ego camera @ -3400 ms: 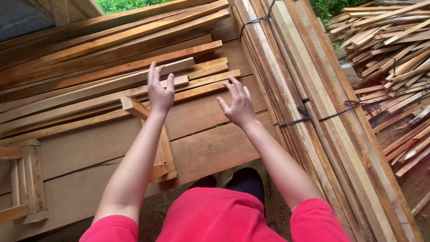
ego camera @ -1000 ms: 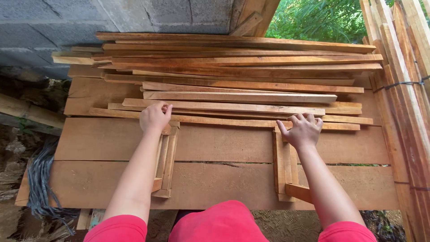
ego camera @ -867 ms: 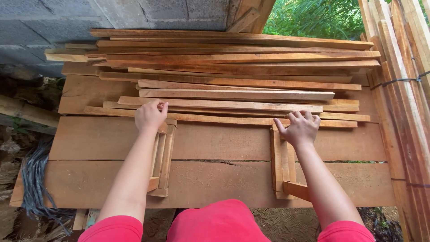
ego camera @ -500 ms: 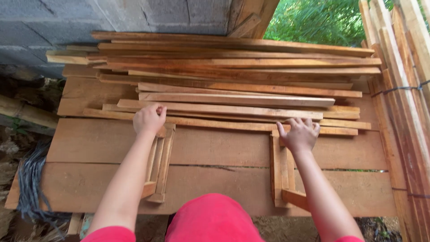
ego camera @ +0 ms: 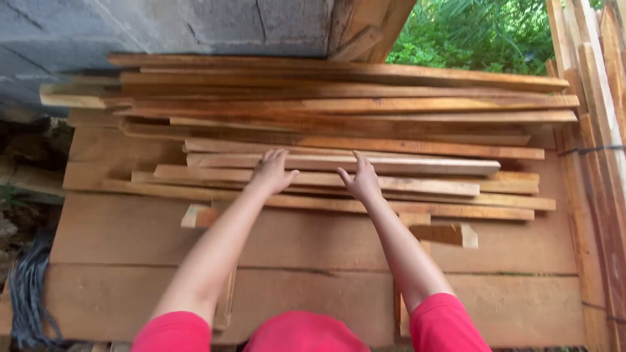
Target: The person ties a bundle of wooden planks with a black strap, securing it with a knot. They then lift the bundle and place it onto a larger stack of similar planks. Finally, they arrange several loose planks on a wooden workbench.
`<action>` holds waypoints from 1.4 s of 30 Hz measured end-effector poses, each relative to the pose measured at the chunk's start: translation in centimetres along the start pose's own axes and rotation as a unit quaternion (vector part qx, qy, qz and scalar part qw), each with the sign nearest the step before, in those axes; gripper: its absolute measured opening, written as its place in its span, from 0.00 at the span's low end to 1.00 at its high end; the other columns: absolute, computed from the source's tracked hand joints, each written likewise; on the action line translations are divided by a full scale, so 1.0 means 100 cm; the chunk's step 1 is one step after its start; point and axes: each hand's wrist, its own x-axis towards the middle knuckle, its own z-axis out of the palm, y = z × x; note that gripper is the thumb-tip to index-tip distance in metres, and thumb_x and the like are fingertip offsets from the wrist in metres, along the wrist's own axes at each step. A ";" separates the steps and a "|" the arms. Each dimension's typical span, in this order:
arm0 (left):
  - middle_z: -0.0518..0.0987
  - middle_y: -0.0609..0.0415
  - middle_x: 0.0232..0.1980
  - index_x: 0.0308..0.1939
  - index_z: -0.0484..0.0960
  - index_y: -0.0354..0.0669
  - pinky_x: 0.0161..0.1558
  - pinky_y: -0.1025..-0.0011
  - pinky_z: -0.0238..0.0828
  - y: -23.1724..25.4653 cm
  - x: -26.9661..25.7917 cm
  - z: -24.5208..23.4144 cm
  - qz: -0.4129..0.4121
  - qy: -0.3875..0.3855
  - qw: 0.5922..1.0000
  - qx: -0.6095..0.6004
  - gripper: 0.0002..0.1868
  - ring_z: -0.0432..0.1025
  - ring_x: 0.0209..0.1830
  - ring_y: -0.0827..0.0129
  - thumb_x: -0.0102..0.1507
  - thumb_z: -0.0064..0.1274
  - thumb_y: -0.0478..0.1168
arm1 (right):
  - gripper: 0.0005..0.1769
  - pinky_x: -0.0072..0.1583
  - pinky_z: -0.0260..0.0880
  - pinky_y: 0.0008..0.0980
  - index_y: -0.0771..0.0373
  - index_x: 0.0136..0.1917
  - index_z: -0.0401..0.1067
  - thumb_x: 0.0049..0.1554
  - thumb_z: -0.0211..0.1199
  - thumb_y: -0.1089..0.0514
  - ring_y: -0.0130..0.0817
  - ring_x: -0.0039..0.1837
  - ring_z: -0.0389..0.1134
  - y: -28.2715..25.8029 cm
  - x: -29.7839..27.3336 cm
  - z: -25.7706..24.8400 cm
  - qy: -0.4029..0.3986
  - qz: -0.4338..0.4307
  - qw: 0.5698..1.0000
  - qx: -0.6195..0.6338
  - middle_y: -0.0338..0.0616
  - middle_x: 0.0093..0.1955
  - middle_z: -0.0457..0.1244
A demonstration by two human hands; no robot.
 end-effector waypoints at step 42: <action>0.84 0.45 0.54 0.50 0.86 0.46 0.59 0.51 0.72 -0.004 0.056 -0.028 -0.037 -0.115 0.993 0.019 0.29 0.75 0.60 0.46 0.59 0.52 0.64 | 0.18 0.48 0.74 0.43 0.46 0.50 0.74 0.52 0.67 0.37 0.43 0.48 0.75 0.114 0.085 -0.038 0.068 -0.233 0.939 -0.243 0.36 0.45 0.69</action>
